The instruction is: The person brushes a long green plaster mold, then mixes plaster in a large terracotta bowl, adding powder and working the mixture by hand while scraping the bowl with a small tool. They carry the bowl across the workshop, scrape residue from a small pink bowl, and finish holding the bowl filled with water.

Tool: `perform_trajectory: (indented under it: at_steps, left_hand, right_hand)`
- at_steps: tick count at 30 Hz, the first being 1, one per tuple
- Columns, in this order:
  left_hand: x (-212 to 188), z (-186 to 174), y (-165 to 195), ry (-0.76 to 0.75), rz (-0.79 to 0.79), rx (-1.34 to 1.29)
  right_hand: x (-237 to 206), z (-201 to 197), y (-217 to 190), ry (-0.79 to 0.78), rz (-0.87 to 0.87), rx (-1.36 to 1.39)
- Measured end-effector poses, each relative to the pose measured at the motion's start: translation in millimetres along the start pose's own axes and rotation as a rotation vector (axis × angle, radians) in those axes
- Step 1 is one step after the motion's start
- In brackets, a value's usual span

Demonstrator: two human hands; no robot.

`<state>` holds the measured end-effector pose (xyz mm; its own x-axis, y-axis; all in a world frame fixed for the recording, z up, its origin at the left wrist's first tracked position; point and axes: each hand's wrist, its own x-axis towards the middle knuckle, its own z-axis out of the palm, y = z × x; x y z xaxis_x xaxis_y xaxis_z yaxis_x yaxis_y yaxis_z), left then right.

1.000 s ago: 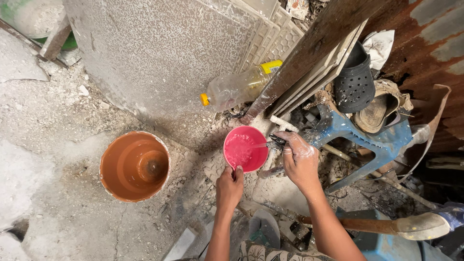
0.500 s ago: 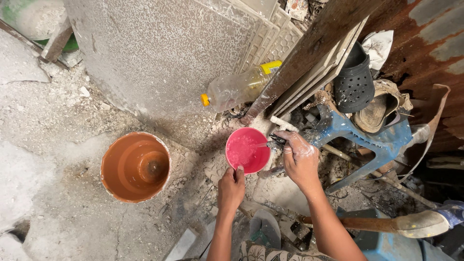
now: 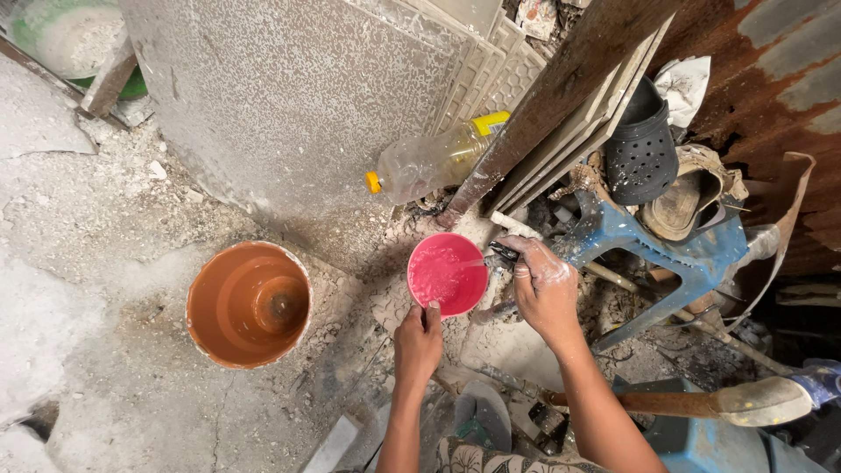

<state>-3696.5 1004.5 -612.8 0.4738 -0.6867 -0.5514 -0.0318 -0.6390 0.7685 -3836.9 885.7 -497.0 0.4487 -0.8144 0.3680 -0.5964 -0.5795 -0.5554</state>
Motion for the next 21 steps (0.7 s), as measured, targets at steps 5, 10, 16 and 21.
perform_trajectory:
  at_steps: [5,10,16,21]
  left_hand:
    - [0,-2,0,0.019,0.032,-0.006]
    - [3,-4,-4,0.020,0.003,0.010]
    - [4,-4,-11,0.115,0.163,-0.055]
    - [4,-3,-12,0.121,0.146,-0.069]
  right_hand:
    - [1,0,-1,-0.013,0.020,-0.008]
    - [1,-1,-2,0.017,-0.051,0.007]
    - [2,-1,0,0.005,-0.059,0.006]
    - [2,-2,-2,-0.008,-0.034,0.014]
